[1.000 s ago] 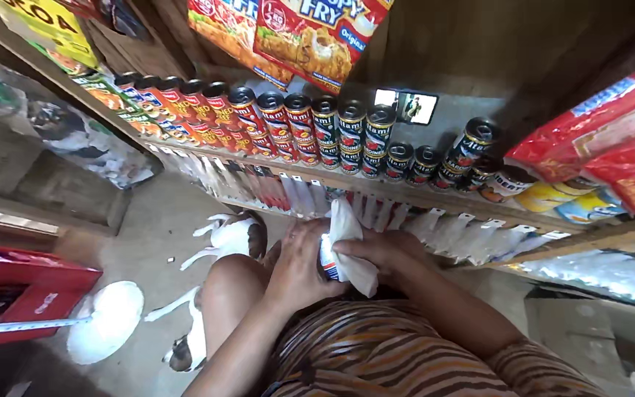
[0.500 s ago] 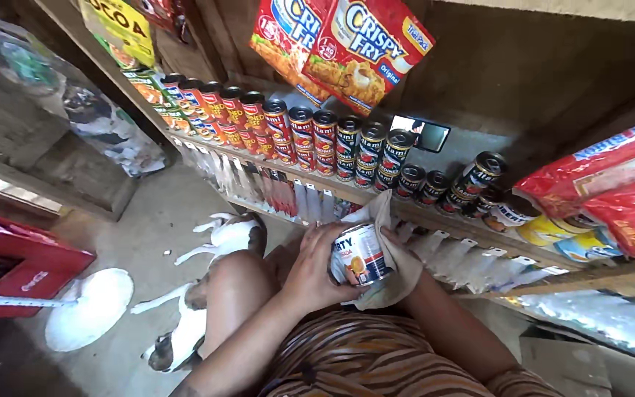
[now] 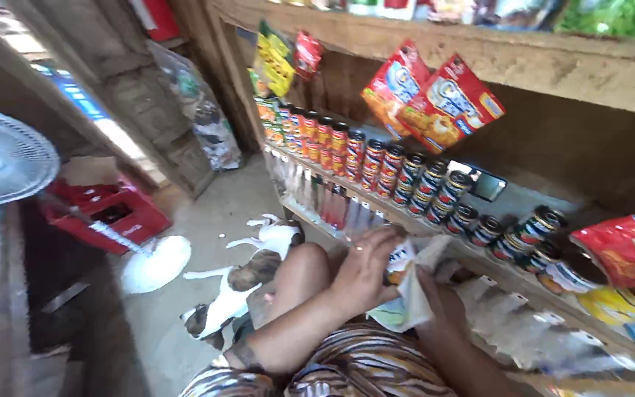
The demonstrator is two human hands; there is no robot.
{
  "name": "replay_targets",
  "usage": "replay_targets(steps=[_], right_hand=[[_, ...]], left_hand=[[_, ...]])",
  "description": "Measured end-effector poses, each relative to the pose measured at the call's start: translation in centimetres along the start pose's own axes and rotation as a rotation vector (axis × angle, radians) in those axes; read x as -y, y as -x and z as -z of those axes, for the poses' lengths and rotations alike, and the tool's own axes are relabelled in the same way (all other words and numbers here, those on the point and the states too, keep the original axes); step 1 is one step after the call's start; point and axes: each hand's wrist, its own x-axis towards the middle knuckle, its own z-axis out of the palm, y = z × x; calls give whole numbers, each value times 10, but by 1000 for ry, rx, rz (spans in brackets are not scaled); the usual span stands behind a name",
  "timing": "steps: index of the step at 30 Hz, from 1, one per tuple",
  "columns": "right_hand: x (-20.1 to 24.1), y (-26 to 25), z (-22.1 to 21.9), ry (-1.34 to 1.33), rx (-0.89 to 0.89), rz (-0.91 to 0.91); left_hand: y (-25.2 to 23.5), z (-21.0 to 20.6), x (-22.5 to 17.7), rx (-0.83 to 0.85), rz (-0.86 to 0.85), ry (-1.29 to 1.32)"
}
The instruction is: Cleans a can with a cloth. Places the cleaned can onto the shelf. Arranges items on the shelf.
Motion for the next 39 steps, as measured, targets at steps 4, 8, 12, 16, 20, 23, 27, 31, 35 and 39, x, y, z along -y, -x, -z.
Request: replay_targets(steps=[4, 8, 12, 16, 20, 23, 27, 31, 35, 39], right_hand=[[-2, -14, 21, 96, 175, 220], [51, 35, -58, 254, -191, 3], [43, 53, -71, 568, -223, 117], [30, 45, -65, 421, -168, 61], [-6, 22, 8, 509, -102, 98], [-11, 36, -15, 576, -153, 155], [-19, 47, -12, 746, -86, 370], [-23, 35, 16, 1284, -25, 806], [-13, 32, 14, 1483, 50, 1011], [3, 36, 4, 1377, 44, 904]], left_hand=[[-12, 23, -15, 50, -75, 127], [-14, 47, -21, 106, -71, 139], [-8, 57, -17, 102, -199, 85], [4, 55, -7, 72, -183, 19], [15, 50, 0, 80, -27, 91], [21, 50, -3, 131, 106, 184], [22, 47, -12, 189, 262, 307], [16, 49, -17, 291, 431, 428], [11, 42, -18, 336, 605, 593], [11, 34, -17, 386, 700, 640]])
